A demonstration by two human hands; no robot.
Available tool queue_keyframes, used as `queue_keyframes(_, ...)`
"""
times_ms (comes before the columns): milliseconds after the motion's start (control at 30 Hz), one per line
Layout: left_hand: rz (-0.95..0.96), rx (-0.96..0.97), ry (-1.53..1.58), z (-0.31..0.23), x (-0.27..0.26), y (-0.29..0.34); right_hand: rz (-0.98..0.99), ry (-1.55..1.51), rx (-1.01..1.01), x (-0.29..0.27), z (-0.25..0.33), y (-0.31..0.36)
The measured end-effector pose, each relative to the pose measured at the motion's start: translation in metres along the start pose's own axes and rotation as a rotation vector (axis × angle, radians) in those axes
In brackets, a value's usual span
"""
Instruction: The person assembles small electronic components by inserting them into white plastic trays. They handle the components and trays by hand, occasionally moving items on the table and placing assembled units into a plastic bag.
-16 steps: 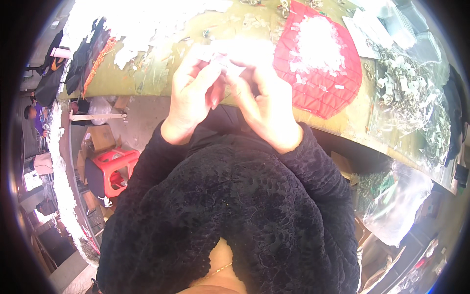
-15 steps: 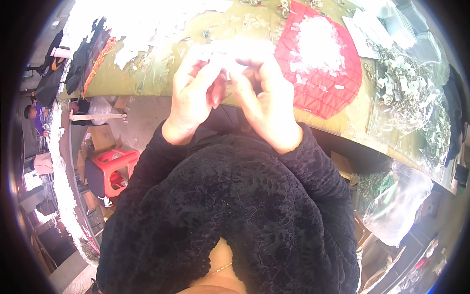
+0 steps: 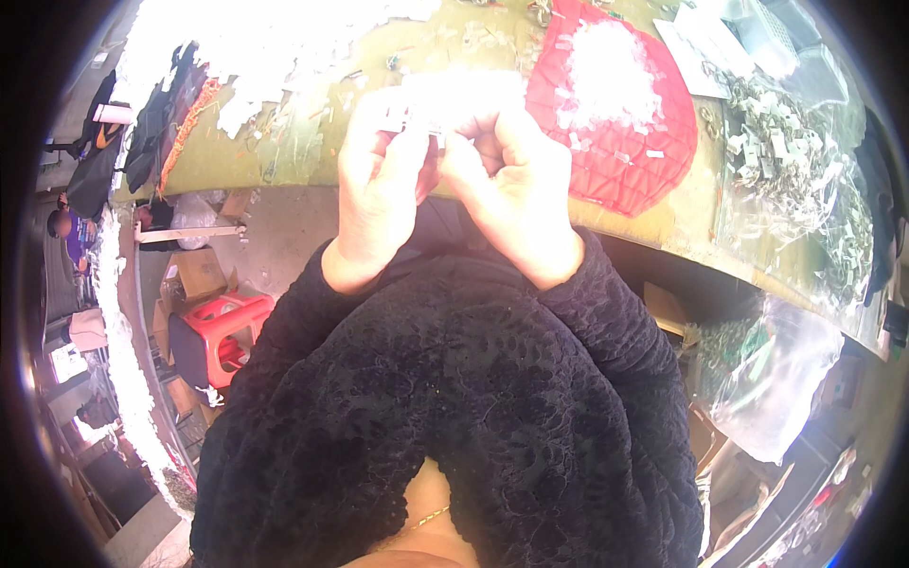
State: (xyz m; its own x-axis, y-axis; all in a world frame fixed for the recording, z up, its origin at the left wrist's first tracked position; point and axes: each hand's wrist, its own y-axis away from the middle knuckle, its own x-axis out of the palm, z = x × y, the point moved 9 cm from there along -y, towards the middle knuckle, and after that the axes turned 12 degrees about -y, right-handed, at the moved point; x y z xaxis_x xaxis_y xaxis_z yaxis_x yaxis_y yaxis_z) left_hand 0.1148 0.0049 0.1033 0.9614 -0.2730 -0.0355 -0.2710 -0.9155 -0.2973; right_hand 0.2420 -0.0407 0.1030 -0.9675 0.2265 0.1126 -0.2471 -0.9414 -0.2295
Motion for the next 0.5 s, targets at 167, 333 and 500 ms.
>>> queue_keyframes(167, 0.055, -0.18, 0.149, 0.014, -0.001, 0.003, 0.002, -0.117, 0.078, 0.003, -0.012, -0.007)
queue_keyframes(333, 0.206, -0.468, 0.56, 0.034, 0.003, 0.011, 0.126, -0.347, 0.331, 0.016, -0.036, -0.006)
queue_keyframes(500, 0.174, -0.652, 0.797, 0.055, -0.008, 0.022, 0.156, -0.299, 0.317, 0.03, -0.041, 0.003)
